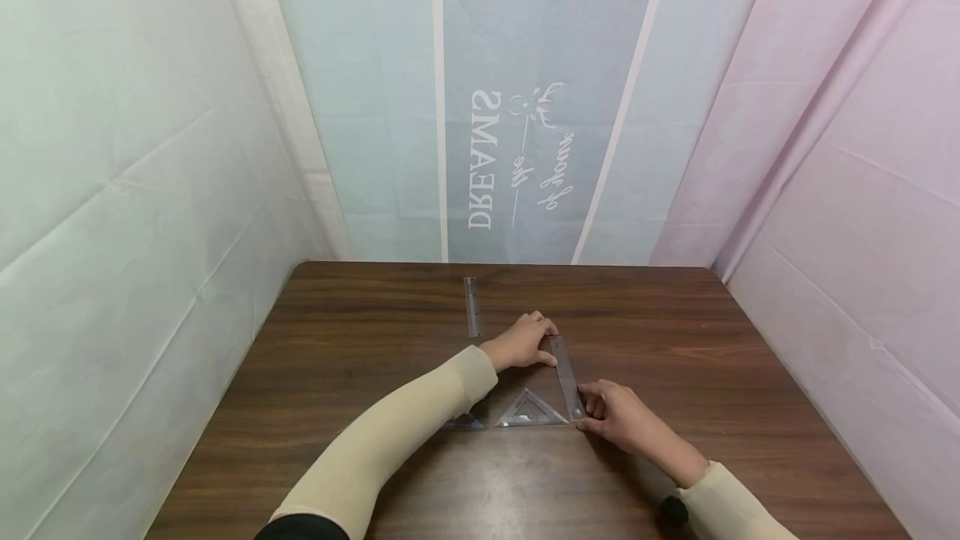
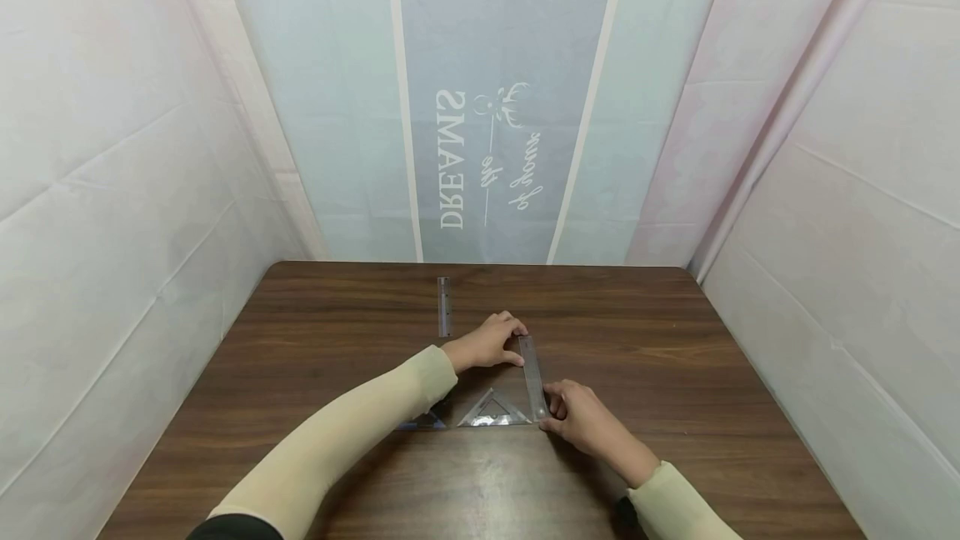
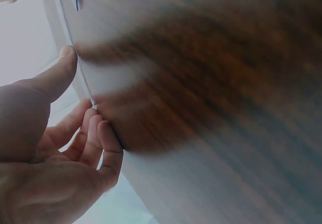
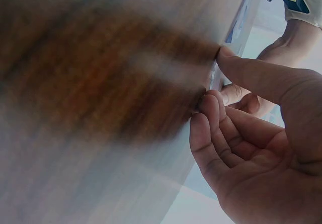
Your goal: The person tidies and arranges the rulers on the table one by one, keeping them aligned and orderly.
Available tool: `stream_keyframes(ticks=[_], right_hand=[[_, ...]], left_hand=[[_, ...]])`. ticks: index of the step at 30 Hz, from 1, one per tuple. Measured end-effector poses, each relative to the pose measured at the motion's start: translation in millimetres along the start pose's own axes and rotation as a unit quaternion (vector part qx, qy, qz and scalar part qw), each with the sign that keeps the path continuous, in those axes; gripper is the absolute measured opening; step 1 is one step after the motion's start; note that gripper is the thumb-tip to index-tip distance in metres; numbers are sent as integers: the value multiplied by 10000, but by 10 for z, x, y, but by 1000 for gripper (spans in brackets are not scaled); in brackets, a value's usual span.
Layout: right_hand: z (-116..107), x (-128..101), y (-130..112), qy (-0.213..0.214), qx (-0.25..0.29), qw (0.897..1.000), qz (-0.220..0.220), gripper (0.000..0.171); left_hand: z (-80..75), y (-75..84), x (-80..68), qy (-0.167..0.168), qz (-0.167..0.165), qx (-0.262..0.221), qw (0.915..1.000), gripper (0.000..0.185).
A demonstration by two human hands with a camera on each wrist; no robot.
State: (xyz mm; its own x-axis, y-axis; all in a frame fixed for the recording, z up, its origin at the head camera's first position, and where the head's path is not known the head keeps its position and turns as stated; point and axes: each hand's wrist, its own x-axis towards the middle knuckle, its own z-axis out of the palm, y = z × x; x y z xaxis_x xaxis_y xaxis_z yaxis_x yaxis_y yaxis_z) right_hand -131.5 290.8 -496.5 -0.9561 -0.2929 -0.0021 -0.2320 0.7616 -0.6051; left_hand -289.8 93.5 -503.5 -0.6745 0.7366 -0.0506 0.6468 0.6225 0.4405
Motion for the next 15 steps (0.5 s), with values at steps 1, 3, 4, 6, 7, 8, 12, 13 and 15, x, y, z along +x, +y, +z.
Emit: stream_keyframes(ticks=[1, 3, 4, 6, 7, 8, 12, 13, 15], right_hand=[[-5, 1, 1, -20, -2, 10000, -14, 53], [-23, 3, -2, -80, 1, 9999, -61, 53], [-29, 5, -3, -107, 17, 9999, -49, 53], [-37, 6, -10, -141, 38, 9999, -9, 53], [-43, 10, -18, -153, 35, 9999, -3, 52], [-50, 13, -26, -149, 32, 9999, 5, 52], [-68, 45, -63, -12, 21, 10000, 44, 48], [-74, 61, -76, 36, 11, 10000, 51, 48], [-84, 101, -103, 121, -23, 9999, 42, 47]], left_hand=[[-9, -2, -6, -4, 7, -108, 9999, 55], [-34, -7, -15, -42, -14, -384, 9993, 54], [-46, -12, -20, -84, -22, -484, 9988, 54], [-74, -25, -30, -181, -5, -638, 9978, 53], [-85, -36, -37, -248, 5, -686, 9973, 53], [-105, -42, -49, -315, 24, -725, 9969, 53], [-165, -88, -91, -490, 236, -830, 9951, 51], [-186, -97, -106, -514, 281, -867, 9945, 51], [-224, -127, -130, -504, 382, -901, 9939, 49]])
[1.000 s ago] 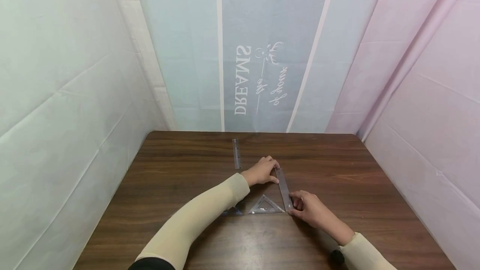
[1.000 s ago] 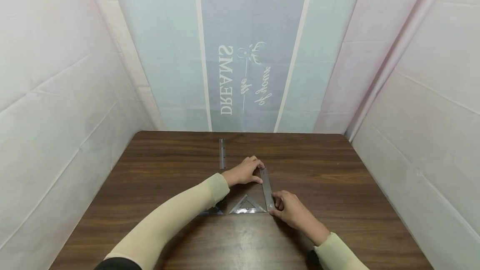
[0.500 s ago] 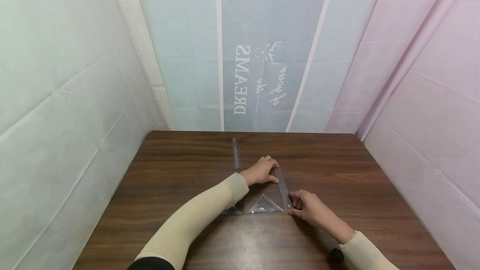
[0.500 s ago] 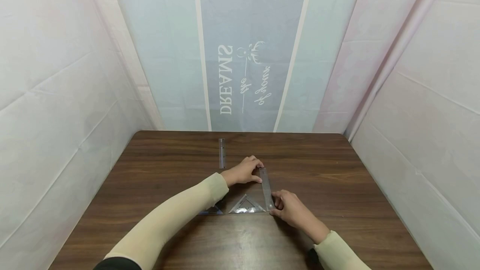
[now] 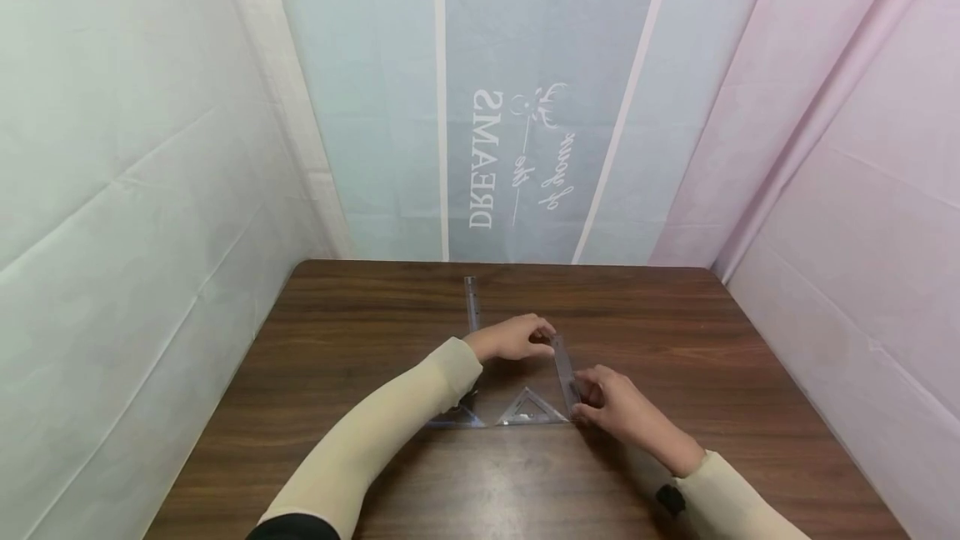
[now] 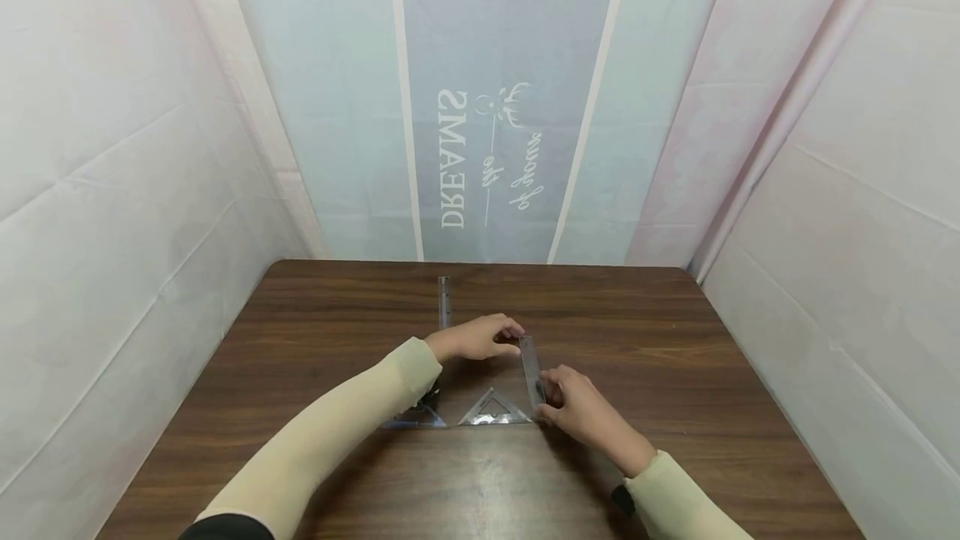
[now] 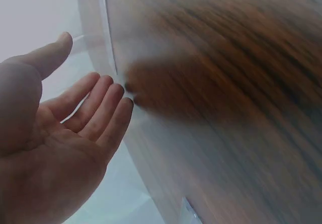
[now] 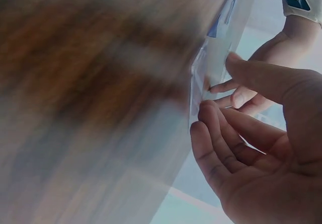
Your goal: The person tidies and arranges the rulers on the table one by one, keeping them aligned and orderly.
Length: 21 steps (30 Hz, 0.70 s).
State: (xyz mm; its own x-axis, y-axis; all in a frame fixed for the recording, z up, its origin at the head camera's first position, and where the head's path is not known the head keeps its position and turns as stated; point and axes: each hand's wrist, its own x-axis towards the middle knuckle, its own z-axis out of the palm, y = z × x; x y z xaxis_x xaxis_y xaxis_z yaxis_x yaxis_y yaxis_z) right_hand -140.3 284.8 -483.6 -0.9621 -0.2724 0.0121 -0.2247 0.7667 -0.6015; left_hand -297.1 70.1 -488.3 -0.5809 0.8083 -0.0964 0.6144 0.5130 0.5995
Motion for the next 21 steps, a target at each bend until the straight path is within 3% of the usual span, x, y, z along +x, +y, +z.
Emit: stream_keyframes(ticks=[10, 21], right_hand=[[78, 234, -179, 151, -319, 9992, -188, 50], [180, 566, -358, 50, -233, 9991, -342, 60]], left_hand=[[-170, -244, -206, 642, 263, 74, 9976, 43], [-499, -569, -450, 1089, -72, -141, 9939, 44]])
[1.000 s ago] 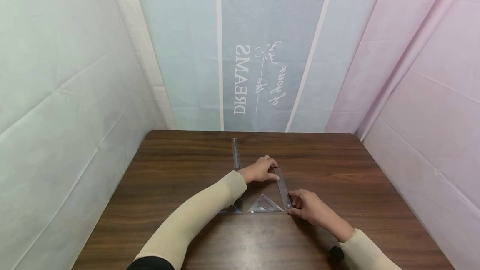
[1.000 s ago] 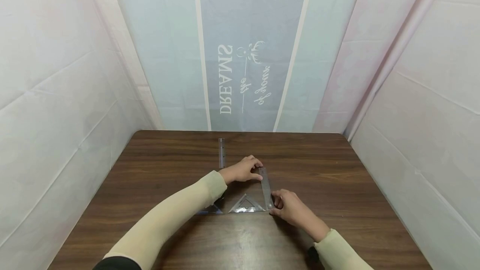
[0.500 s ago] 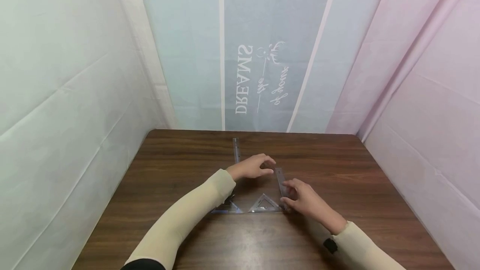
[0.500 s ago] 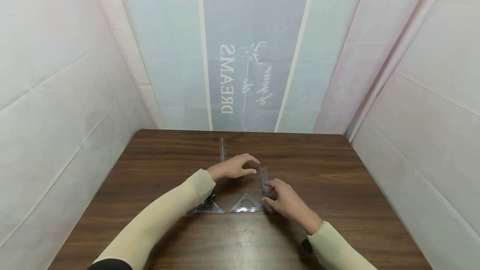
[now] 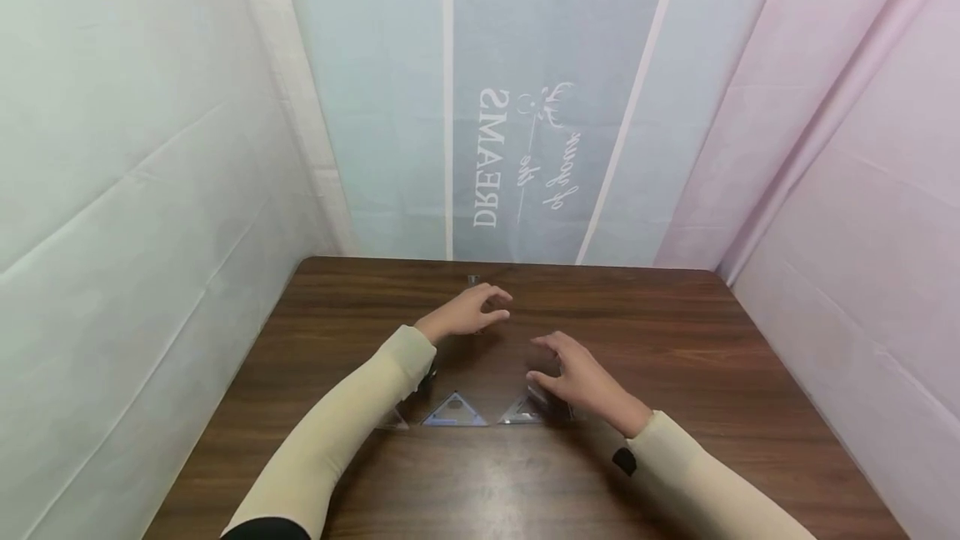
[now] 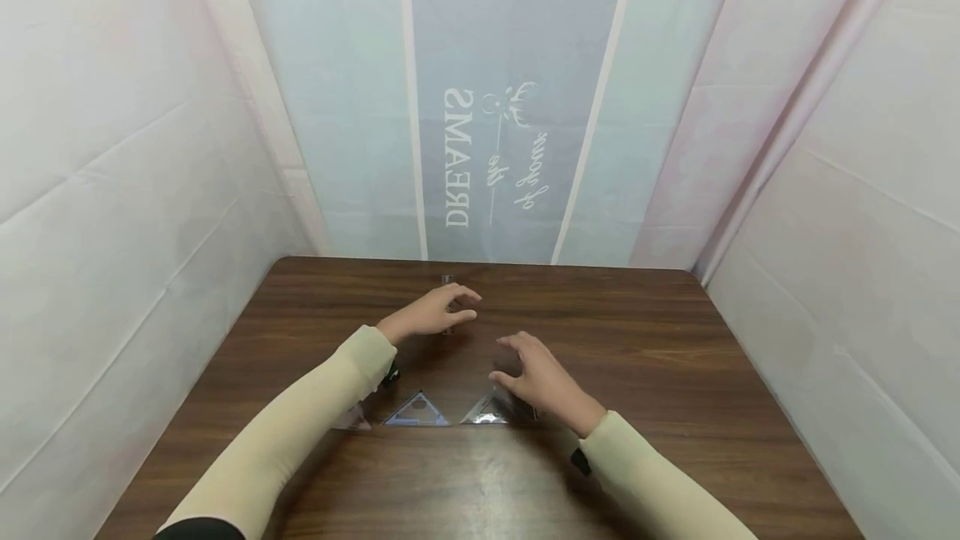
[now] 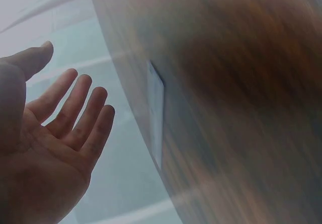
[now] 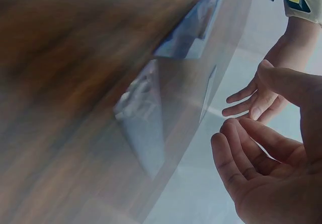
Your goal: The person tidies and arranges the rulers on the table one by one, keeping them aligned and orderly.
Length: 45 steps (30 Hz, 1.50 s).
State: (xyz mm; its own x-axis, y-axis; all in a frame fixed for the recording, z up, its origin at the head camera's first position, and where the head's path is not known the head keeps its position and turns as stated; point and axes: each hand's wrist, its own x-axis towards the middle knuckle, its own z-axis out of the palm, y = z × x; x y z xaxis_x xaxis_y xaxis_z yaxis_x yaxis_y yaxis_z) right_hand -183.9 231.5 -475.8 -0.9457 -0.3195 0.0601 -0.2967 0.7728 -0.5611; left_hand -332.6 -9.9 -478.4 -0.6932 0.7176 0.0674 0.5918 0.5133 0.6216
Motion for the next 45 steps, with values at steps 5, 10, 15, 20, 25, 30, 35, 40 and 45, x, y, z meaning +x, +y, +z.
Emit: stream_keyframes(ticks=[5, 10, 15, 20, 25, 30, 35, 40, 45], right_hand=[[54, 189, -79, -41, -11, 9999, -106, 61], [115, 368, -165, -39, 96, 9998, -179, 62], [174, 543, -216, -22, 201, 9996, -216, 60], [205, 712, -256, -129, 402, 9991, -32, 59], [261, 893, -269, -146, 418, 9990, 61, 58], [286, 1044, -249, -175, 464, 9985, 210, 57], [297, 1153, -224, -321, 570, 9972, 376, 56], [345, 1244, -195, -564, 688, 9946, 540, 56], [350, 1338, -182, -914, 612, 9913, 721, 61]], left_hand=[[-93, -131, -20, 172, -117, 52, 9998, 46], [-148, -272, -34, 237, -367, 108, 9990, 50], [-199, -428, -33, 410, -708, 203, 9964, 52], [-235, -579, -15, 470, -969, 152, 9941, 53], [-231, -709, 18, 529, -1144, 108, 9920, 55], [-199, -772, 81, 527, -1199, 240, 9911, 56], [-189, -799, 143, 402, -1360, 469, 9888, 57], [-179, -931, 258, 137, -1561, 792, 9845, 59], [-166, -968, 291, 59, -1662, 971, 9813, 61]])
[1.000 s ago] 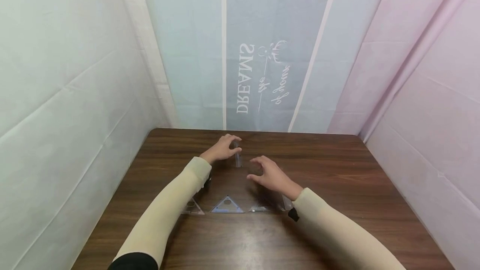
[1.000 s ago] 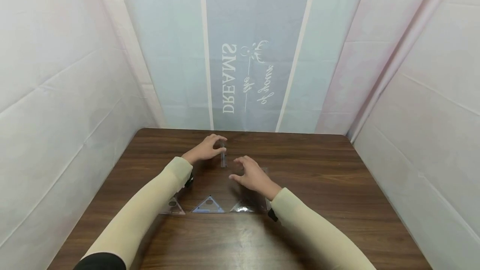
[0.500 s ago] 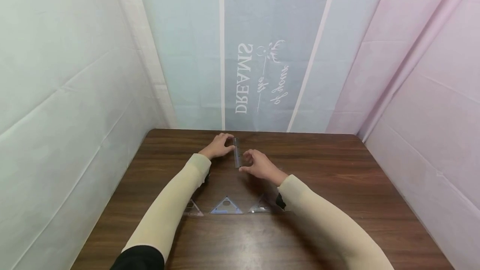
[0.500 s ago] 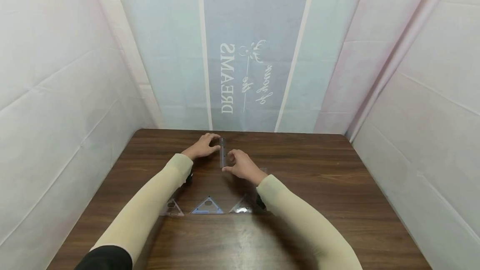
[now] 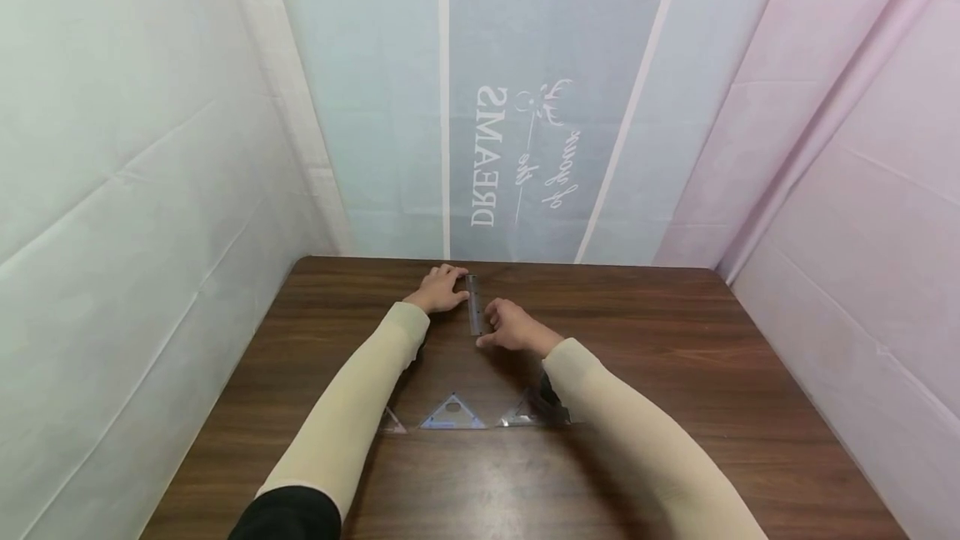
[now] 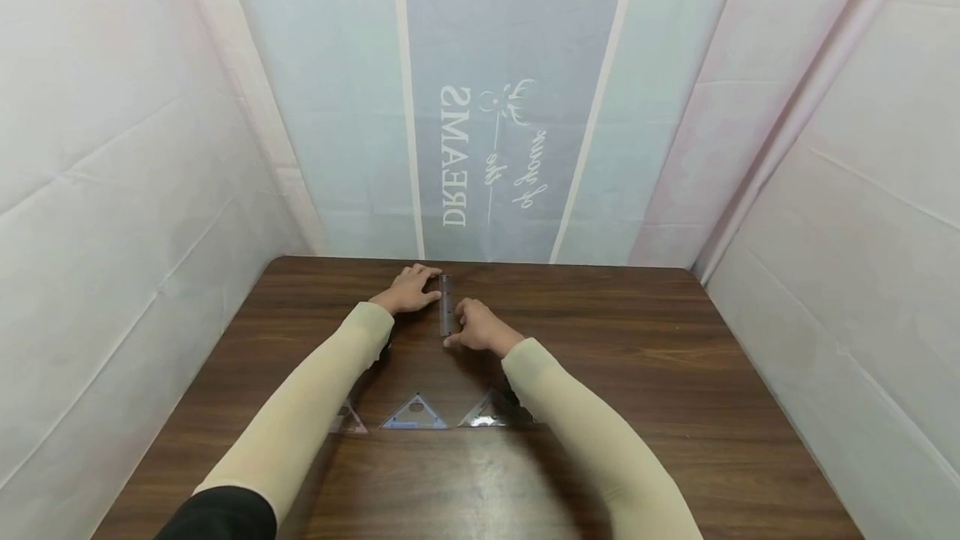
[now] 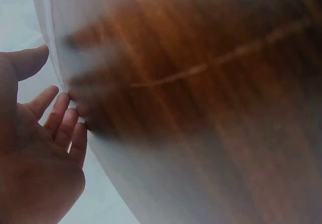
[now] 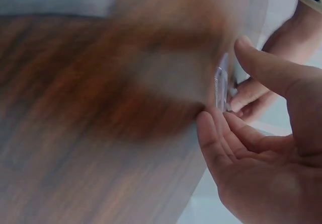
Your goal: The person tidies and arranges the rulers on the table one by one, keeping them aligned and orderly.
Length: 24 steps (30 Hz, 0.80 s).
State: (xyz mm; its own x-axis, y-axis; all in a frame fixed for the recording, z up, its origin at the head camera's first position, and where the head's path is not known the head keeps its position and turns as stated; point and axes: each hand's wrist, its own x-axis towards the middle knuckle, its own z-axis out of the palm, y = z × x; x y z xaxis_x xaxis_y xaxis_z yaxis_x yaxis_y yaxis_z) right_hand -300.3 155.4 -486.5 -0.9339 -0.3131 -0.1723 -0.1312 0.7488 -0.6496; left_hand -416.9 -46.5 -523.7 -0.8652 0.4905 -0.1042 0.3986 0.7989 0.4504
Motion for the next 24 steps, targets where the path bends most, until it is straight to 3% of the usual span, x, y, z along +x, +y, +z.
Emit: stream_keyframes(ticks=[10, 24], right_hand=[[45, 121, 66, 104, 59, 9998, 179, 56], [105, 143, 55, 324, -11, 9993, 195, 52]], left_hand=[[26, -9, 43, -155, -175, -188, 9996, 64], [62, 21, 36, -16, -214, -92, 9997, 60]])
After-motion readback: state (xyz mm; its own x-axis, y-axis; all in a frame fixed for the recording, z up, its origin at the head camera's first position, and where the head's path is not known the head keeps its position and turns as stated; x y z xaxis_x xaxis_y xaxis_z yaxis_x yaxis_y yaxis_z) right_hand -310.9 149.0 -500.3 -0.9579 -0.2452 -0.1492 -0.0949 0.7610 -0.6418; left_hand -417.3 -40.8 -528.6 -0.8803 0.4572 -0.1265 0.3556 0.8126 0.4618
